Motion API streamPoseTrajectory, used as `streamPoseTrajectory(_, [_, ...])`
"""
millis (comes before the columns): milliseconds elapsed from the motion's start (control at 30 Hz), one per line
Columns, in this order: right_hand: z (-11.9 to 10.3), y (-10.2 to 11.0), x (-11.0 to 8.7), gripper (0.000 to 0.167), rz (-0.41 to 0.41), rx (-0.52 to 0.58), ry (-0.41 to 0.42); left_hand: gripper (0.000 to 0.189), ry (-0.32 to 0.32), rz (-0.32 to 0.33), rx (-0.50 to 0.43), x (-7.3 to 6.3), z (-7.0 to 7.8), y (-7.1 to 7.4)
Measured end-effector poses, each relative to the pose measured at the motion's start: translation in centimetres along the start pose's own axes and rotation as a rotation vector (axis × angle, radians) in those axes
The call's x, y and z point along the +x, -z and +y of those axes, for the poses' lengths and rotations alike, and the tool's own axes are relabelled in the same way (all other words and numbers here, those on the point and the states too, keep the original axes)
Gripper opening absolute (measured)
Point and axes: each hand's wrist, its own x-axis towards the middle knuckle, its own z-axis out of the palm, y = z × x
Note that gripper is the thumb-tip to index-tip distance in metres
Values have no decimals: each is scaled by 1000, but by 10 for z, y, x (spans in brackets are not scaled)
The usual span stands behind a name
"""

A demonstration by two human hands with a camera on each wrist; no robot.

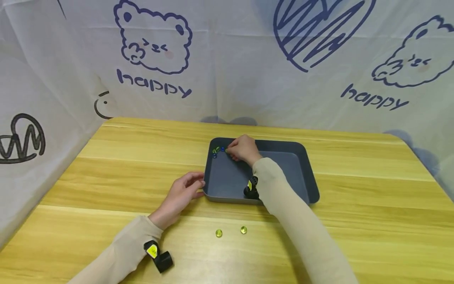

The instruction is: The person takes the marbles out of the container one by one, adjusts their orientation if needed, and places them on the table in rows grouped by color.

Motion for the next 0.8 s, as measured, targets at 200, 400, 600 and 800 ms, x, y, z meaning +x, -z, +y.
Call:
streamPoseTrajectory(200, [-2, -3, 1, 18, 10, -78, 5, 37, -4, -1, 0, 0, -1, 0])
streamPoseTrajectory(400, [0, -5, 1, 18, 0, -81, 6, 37, -5, 0, -5, -1, -1, -1])
streamPoseTrajectory(600, [2, -4, 2, 18, -9, -66, 26, 37, 0, 3, -5, -1, -1, -1])
streamPoseTrajectory(800, [3, -2, 0, 19, -37, 41, 4, 37, -2, 6, -6, 0, -2, 0])
